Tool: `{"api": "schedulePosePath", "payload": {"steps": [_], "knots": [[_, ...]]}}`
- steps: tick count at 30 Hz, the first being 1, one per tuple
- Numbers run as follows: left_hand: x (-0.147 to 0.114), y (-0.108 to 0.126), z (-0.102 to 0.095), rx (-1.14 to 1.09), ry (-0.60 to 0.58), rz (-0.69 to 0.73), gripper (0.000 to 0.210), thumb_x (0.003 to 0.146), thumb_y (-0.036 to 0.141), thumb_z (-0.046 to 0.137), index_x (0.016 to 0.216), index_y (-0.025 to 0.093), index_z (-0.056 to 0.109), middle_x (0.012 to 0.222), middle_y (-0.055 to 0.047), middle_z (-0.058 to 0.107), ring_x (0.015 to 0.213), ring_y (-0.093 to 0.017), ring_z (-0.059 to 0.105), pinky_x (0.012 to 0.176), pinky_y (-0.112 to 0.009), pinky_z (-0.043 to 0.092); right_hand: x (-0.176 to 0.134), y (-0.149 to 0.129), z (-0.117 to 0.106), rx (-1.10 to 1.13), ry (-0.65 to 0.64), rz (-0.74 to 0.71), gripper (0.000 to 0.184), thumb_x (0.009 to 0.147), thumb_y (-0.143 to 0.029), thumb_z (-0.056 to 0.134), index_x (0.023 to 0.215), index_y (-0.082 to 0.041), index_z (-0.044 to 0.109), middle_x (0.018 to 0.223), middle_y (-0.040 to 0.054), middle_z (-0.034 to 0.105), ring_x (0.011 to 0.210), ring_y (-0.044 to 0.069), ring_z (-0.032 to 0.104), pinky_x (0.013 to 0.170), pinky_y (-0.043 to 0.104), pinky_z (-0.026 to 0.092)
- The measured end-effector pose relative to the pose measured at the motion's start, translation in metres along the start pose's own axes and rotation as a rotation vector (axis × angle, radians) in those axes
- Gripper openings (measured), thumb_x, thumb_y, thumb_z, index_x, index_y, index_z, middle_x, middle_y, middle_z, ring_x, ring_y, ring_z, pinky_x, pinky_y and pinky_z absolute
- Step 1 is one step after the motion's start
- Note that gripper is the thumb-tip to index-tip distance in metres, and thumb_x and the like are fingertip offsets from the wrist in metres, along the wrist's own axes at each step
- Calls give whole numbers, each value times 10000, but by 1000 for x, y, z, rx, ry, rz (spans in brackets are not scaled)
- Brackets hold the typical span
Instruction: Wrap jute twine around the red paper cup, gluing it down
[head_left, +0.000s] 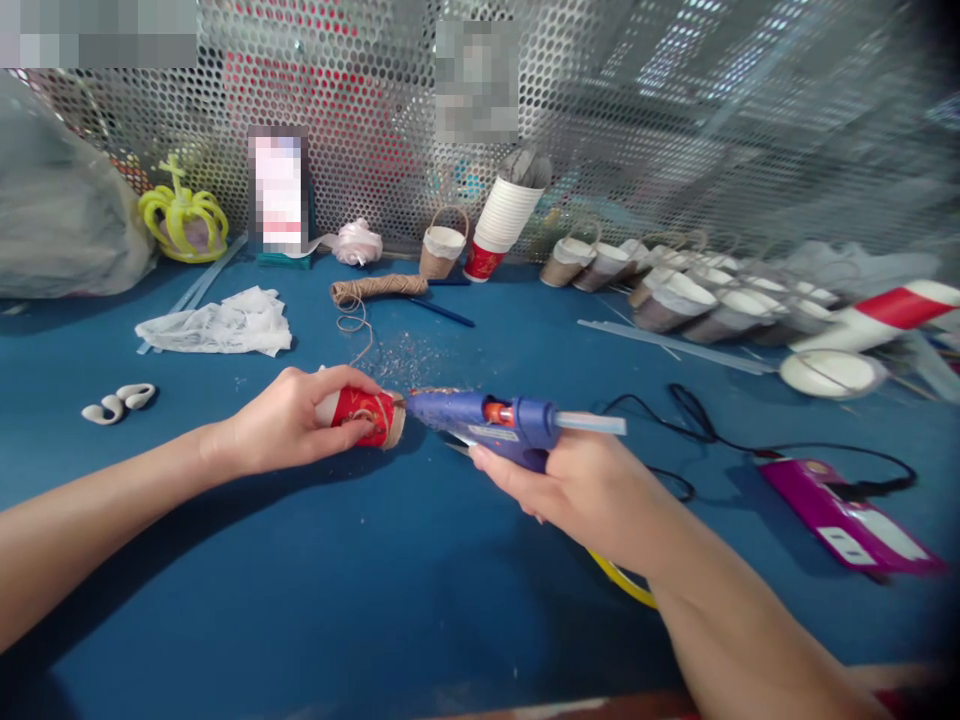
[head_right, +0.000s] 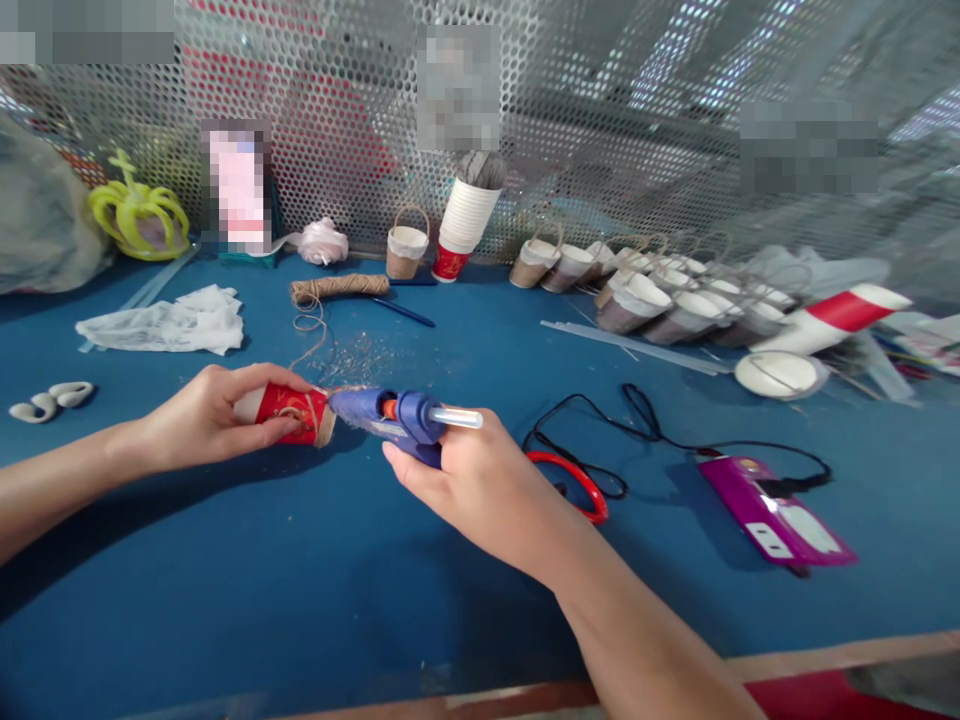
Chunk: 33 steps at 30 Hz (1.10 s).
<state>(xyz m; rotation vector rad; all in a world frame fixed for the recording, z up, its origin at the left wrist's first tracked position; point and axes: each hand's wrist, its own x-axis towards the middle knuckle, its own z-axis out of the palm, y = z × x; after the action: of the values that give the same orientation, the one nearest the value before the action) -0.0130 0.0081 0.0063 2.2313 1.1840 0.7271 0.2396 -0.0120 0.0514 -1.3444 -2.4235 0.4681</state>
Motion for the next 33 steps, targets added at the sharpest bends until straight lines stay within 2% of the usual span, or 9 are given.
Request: {"api": "schedulePosePath", "payload": {"steps": [6,11,16,22,29,33], "knots": [[-1,-1,1,29,-16,89,295,823,305,538,1086,175,572,778,-1,689,648,-120,628,620,-194,470,2,5,1,-11,-2,-23,298,793,-279,493,508,-224,422,409,-38,478,422,121,468,476,254,401],[-2,-1,1,43,-23,94,298,823,302,537,1090,174,569,730,11,678,481,-81,561,517,-179,434,4,5,2,20,-6,-29,309,791,-269,494,498,-222,410,394,-44,461,407,112,459,466,244,392],[-2,-2,1,39,-23,136,302,828,307,524,1093,167,566,877,-34,703,607,-110,629,567,-184,456,6,1,1,76,-18,82,288,780,-250,508,516,-219,397,393,-60,458,374,95,431,443,226,389],[-2,-2,1,34,-22,146,308,832,308,528,1104,169,565,906,-41,709,627,-115,640,586,-187,465,4,4,1,54,-9,15,274,775,-258,504,524,-224,402,390,-54,472,379,104,447,437,231,398],[-3,-2,2,37,-41,143,307,832,294,523,1109,168,563,932,-57,706,624,-114,639,580,-192,465,6,-3,-1,121,-32,127,278,780,-221,514,535,-224,384,372,-74,452,331,84,419,377,214,366],[-2,-3,2,38,-32,130,310,830,312,518,1105,177,569,916,-45,705,624,-114,636,589,-193,465,5,-1,0,99,-21,82,284,779,-239,516,523,-225,394,369,-69,461,340,92,429,391,222,379]]}}
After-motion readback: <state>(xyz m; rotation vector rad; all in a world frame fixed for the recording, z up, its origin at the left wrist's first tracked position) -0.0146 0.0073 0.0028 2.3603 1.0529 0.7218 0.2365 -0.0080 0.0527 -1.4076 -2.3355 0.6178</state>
